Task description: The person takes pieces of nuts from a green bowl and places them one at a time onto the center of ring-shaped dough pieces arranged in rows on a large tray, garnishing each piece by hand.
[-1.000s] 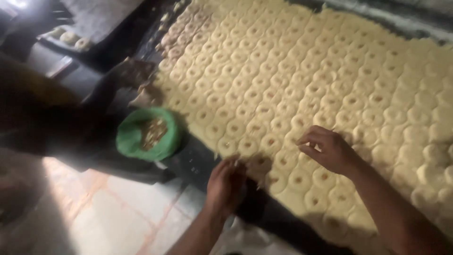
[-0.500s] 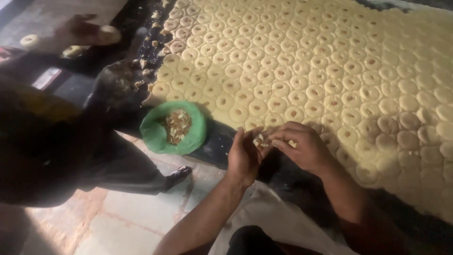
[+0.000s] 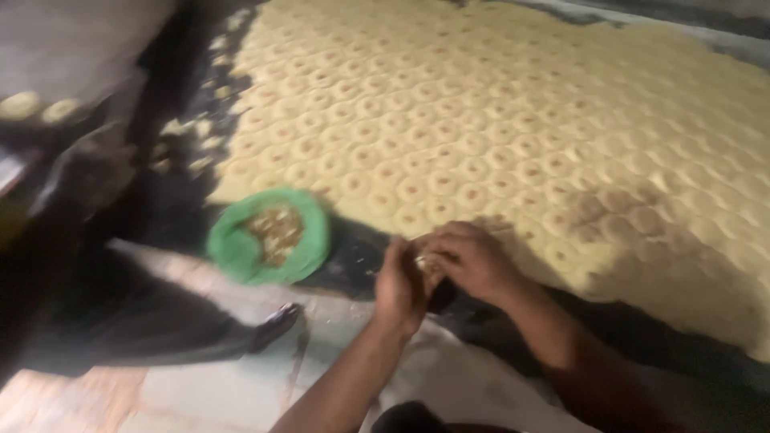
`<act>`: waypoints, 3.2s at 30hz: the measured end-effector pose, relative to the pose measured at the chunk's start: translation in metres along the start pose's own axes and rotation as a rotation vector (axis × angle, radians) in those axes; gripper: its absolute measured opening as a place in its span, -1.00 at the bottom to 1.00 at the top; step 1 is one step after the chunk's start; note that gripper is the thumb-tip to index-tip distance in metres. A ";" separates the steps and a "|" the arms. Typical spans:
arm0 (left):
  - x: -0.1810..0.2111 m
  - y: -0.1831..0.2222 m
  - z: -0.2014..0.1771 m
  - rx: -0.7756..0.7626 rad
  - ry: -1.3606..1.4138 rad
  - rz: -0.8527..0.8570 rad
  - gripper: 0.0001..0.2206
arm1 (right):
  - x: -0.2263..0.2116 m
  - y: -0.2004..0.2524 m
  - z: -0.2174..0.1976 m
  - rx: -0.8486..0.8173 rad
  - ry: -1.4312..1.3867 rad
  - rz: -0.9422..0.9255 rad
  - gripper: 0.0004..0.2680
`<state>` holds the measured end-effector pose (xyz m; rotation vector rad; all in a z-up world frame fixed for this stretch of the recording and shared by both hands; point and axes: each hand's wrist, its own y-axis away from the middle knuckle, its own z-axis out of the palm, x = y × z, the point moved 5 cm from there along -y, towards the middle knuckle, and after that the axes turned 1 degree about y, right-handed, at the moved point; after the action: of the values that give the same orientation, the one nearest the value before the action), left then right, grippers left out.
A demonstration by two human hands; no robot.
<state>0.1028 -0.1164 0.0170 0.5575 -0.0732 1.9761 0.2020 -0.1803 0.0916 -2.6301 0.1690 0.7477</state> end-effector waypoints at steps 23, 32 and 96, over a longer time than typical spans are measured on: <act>-0.086 -0.054 0.055 0.098 -0.245 -0.123 -0.51 | 0.279 0.171 -0.147 0.373 0.403 0.418 -0.92; -0.071 -0.042 0.049 0.161 -0.275 -0.078 -0.63 | 0.261 0.173 -0.140 0.326 0.533 0.438 -0.96; -0.072 -0.017 0.023 0.062 -0.212 -0.207 -0.27 | 0.147 0.189 -0.122 0.362 0.344 0.415 -0.86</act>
<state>0.1514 -0.1759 0.0045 0.7830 -0.0830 1.7179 0.3437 -0.4038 0.0438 -2.3694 0.8802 0.3315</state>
